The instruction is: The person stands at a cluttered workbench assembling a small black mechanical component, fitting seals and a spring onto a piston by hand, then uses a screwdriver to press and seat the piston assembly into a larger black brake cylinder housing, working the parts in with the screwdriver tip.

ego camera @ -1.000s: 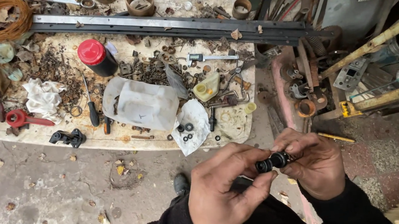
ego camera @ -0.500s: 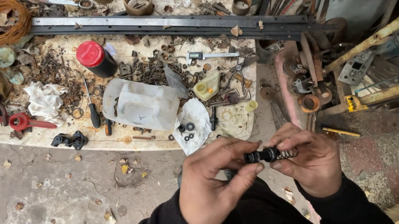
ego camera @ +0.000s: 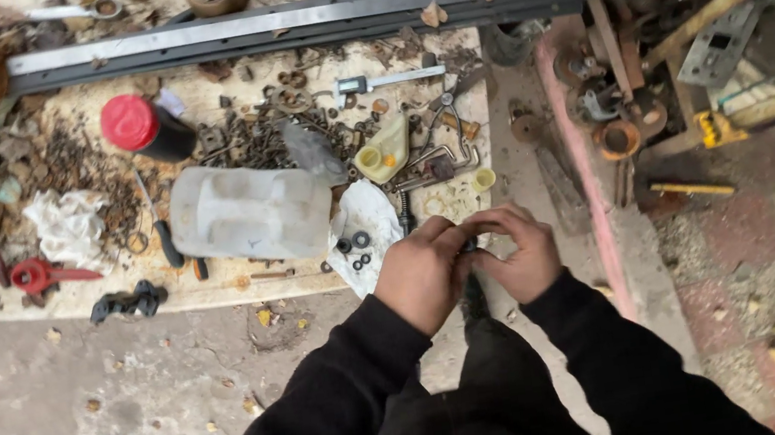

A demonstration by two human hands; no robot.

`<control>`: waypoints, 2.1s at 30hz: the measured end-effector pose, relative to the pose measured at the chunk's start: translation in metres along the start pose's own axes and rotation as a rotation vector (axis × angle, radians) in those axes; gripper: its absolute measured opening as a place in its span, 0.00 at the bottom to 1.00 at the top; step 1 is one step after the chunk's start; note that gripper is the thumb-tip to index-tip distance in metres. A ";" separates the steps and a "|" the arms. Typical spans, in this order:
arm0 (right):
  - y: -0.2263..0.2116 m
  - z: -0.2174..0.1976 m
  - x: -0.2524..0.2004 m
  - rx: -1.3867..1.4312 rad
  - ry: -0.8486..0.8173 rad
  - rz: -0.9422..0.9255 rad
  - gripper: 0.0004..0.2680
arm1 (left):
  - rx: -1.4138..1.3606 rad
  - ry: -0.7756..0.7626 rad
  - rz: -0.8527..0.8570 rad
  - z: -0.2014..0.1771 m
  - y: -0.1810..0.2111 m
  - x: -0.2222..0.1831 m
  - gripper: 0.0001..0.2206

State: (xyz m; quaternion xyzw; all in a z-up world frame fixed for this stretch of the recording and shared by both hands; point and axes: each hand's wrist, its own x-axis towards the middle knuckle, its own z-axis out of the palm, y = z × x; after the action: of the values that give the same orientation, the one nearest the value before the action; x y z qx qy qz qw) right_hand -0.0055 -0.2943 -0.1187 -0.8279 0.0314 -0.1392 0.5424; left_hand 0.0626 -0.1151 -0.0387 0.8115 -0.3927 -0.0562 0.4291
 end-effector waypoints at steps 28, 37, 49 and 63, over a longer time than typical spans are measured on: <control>0.224 0.091 0.000 -0.160 -0.014 0.253 0.24 | 0.328 -0.194 -0.233 0.174 -0.200 0.007 0.09; 0.226 0.092 0.001 -0.163 -0.016 0.239 0.24 | 0.319 -0.199 -0.243 0.170 -0.191 0.012 0.11; 0.223 0.089 0.004 -0.126 -0.037 0.284 0.25 | 0.326 -0.223 -0.288 0.168 -0.190 0.015 0.13; 0.219 0.085 0.003 -0.208 -0.087 0.289 0.29 | 0.387 -0.265 -0.303 0.162 -0.187 0.013 0.17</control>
State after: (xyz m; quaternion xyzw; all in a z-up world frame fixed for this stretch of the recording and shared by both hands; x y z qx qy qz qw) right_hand 0.0413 -0.3089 -0.3480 -0.8717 0.1409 -0.0199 0.4689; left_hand 0.1123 -0.1687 -0.2752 0.9134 -0.3231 -0.1492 0.1978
